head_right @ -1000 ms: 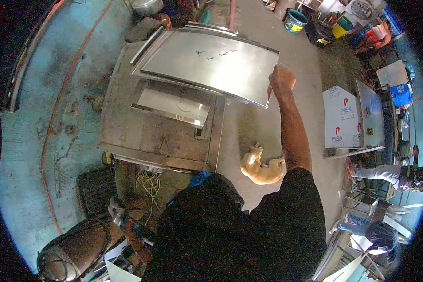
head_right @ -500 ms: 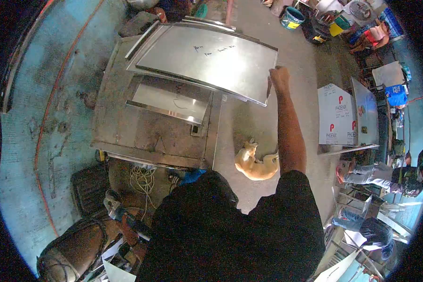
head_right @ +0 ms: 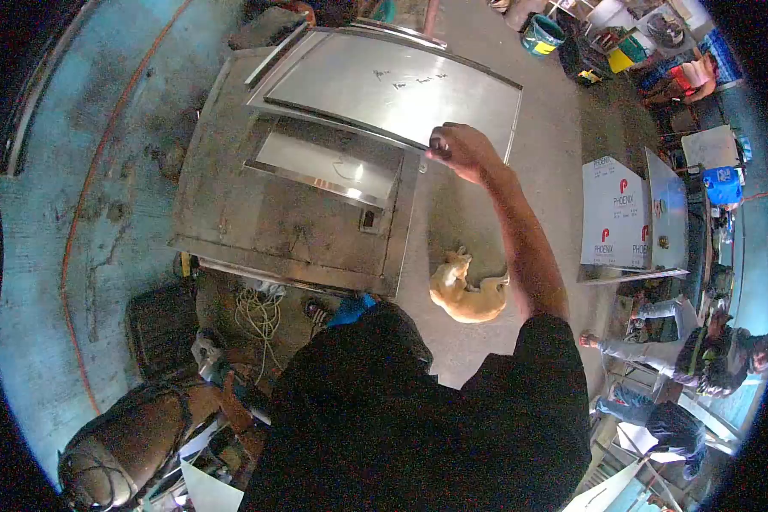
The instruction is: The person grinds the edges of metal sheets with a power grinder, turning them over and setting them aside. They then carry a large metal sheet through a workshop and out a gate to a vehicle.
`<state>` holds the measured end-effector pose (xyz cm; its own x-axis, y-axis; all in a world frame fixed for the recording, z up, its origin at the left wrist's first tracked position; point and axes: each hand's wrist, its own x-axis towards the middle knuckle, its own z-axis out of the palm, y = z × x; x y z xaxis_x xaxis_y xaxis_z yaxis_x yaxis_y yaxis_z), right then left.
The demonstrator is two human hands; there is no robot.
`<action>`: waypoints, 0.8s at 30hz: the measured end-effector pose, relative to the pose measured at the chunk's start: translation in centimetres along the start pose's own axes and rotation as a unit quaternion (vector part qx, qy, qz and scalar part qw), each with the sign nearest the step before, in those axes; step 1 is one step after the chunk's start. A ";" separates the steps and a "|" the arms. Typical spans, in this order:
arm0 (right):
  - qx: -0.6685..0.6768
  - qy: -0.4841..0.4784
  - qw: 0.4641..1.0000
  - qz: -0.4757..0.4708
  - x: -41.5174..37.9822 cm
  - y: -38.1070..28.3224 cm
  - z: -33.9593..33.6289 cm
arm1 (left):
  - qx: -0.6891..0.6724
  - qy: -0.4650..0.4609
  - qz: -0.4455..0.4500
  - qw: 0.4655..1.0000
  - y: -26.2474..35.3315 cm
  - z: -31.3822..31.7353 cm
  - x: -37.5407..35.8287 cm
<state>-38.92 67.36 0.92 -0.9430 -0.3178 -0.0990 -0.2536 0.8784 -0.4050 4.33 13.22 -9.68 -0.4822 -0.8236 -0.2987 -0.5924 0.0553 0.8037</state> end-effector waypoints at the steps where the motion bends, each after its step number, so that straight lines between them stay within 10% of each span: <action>1: -0.015 -0.042 0.999 0.022 0.4 -0.1 0.3 | -0.003 0.018 0.030 0.999 1.9 0.7 -1.2; 7: -0.087 -0.023 0.991 -0.097 1.3 0.4 0.1 | -0.036 -0.087 -0.001 0.996 -11.6 -4.4 4.2; 14: -0.104 0.004 0.988 -0.116 2.2 -1.3 1.2 | -0.005 -0.019 -0.052 0.998 -0.9 -1.1 -1.5; 16: -0.098 -0.009 0.990 -0.105 2.5 -1.5 1.0 | 0.105 -0.081 0.119 0.984 -5.4 -2.5 -0.7; 20: -0.044 -0.026 0.993 -0.106 3.2 -0.5 1.1 | 0.110 -0.132 0.085 0.981 -4.3 -2.6 -1.2; 22: -0.073 -0.019 0.991 -0.113 3.3 -0.5 1.2 | 0.028 -0.011 -0.100 0.995 3.0 0.2 -3.5; 24: -0.101 -0.012 0.987 -0.125 3.2 -1.1 1.2 | 0.023 -0.016 -0.031 0.999 0.9 -0.2 -3.6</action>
<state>-41.37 64.98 -0.08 -0.8401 -0.5407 -0.0422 -0.5186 0.8236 -0.2295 5.66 16.09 -7.78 -0.4640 -0.8073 -0.3647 -0.6511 0.0316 0.7584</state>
